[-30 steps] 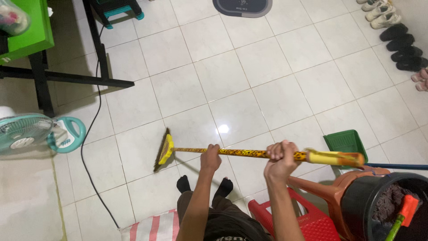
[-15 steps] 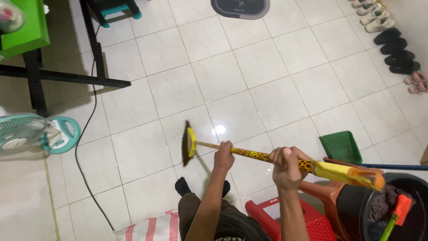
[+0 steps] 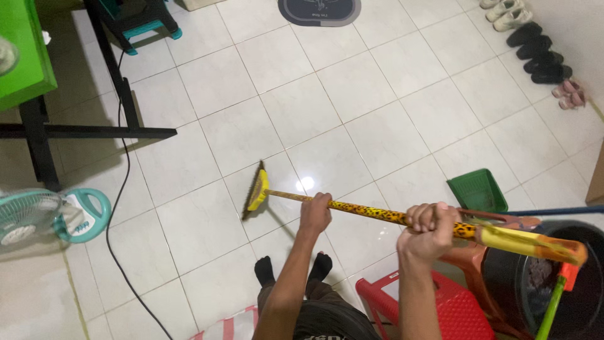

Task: The person sweeps the tiled floor using a broom and a dustpan.

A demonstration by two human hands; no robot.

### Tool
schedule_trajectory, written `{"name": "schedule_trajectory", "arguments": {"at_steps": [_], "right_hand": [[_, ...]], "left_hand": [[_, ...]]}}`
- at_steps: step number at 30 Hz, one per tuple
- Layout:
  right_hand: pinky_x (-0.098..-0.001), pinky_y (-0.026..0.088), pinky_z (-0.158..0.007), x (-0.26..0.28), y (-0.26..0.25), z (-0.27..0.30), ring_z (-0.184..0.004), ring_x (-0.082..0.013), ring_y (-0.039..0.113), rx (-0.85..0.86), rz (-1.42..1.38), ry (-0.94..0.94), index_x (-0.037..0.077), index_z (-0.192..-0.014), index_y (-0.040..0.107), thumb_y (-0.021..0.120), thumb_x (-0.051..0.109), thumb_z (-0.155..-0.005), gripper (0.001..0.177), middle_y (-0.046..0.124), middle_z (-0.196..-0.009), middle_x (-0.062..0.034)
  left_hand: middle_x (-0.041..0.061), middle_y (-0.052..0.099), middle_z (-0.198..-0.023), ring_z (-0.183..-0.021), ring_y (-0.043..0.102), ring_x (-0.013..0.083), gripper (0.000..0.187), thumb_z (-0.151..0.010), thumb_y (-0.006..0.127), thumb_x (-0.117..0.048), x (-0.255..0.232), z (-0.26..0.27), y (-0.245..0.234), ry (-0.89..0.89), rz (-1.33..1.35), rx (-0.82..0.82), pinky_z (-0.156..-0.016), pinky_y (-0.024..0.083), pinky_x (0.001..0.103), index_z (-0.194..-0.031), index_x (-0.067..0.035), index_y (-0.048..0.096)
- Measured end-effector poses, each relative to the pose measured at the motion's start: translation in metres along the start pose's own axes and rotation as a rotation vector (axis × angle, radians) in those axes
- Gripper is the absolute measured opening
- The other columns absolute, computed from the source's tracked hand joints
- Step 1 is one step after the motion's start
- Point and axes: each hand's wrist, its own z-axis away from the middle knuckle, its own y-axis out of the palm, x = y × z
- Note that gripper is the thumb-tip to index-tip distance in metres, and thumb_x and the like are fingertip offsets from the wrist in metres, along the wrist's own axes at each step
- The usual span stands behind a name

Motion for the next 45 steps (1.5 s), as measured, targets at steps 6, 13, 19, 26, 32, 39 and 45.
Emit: {"name": "schedule_trajectory", "arguments": {"at_steps": [6,13,19,26,32,39,45], "right_hand": [[-0.0323,0.039,-0.060,-0.039,0.015,0.062,-0.054,-0.0108,0.034,-0.121,-0.137,0.169,0.017,-0.069,0.036,0.055,0.011,-0.103,0.039,0.033,-0.059,0.0023],[-0.0365,0.048,-0.069,-0.043,0.052,0.121,-0.059,-0.0183,0.046,-0.062,-0.052,0.187,0.011,-0.067,0.043,0.045,0.015,-0.104,0.037,0.044,-0.060,-0.0045],[-0.0347,0.042,-0.060,-0.027,0.052,0.158,-0.050,-0.0140,0.035,-0.054,0.037,0.035,0.012,-0.065,0.040,0.046,0.013,-0.108,0.043,0.036,-0.054,-0.0016],[-0.0319,0.032,-0.039,0.029,0.030,0.159,-0.038,-0.0117,0.027,-0.202,0.222,-0.201,0.016,-0.061,0.034,0.047,0.015,-0.104,0.045,0.030,-0.050,0.0041],[-0.0290,0.026,-0.044,0.052,0.015,0.162,-0.044,-0.0090,0.023,-0.332,0.115,-0.221,0.015,-0.067,0.033,0.048,0.015,-0.107,0.043,0.029,-0.054,0.0037],[-0.0326,0.034,-0.050,0.006,0.017,0.182,-0.046,-0.0111,0.028,-0.377,-0.019,-0.140,0.015,-0.067,0.034,0.049,0.014,-0.106,0.042,0.030,-0.054,0.0029],[-0.0352,0.042,-0.062,-0.028,0.052,0.209,-0.054,-0.0134,0.037,-0.249,0.020,0.008,0.013,-0.068,0.038,0.045,0.015,-0.107,0.040,0.036,-0.058,-0.0002]], "left_hand": [[0.012,0.065,-0.106,-0.090,0.067,0.0373,0.029,-0.079,0.061,0.002,0.065,0.007,-0.033,-0.044,-0.147,0.170,-0.078,0.054,0.050,-0.105,-0.011,0.065],[0.010,0.063,-0.114,-0.097,0.066,0.0389,0.029,-0.083,0.057,0.004,0.111,0.022,-0.053,-0.105,-0.173,0.326,-0.085,0.054,0.050,-0.107,-0.012,0.061],[0.013,0.061,-0.114,-0.097,0.063,0.0439,0.028,-0.082,0.056,0.004,0.111,0.045,-0.041,-0.031,-0.060,0.421,-0.085,0.051,0.054,-0.106,-0.011,0.054],[0.016,0.060,-0.109,-0.100,0.061,0.0444,0.022,-0.083,0.056,0.001,0.039,0.069,-0.014,0.161,0.066,0.525,-0.083,0.050,0.054,-0.103,-0.010,0.054],[0.013,0.064,-0.106,-0.096,0.064,0.0404,0.016,-0.085,0.063,-0.008,-0.005,0.071,-0.045,0.176,-0.037,0.588,-0.084,0.052,0.052,-0.101,-0.010,0.061],[0.011,0.065,-0.109,-0.097,0.067,0.0374,0.021,-0.083,0.061,-0.006,0.066,0.065,-0.056,0.190,-0.165,0.539,-0.084,0.054,0.050,-0.104,-0.012,0.064],[0.013,0.061,-0.116,-0.099,0.066,0.0390,0.034,-0.082,0.058,0.001,0.121,0.061,-0.069,0.040,-0.166,0.443,-0.084,0.055,0.050,-0.111,-0.015,0.064]]}}
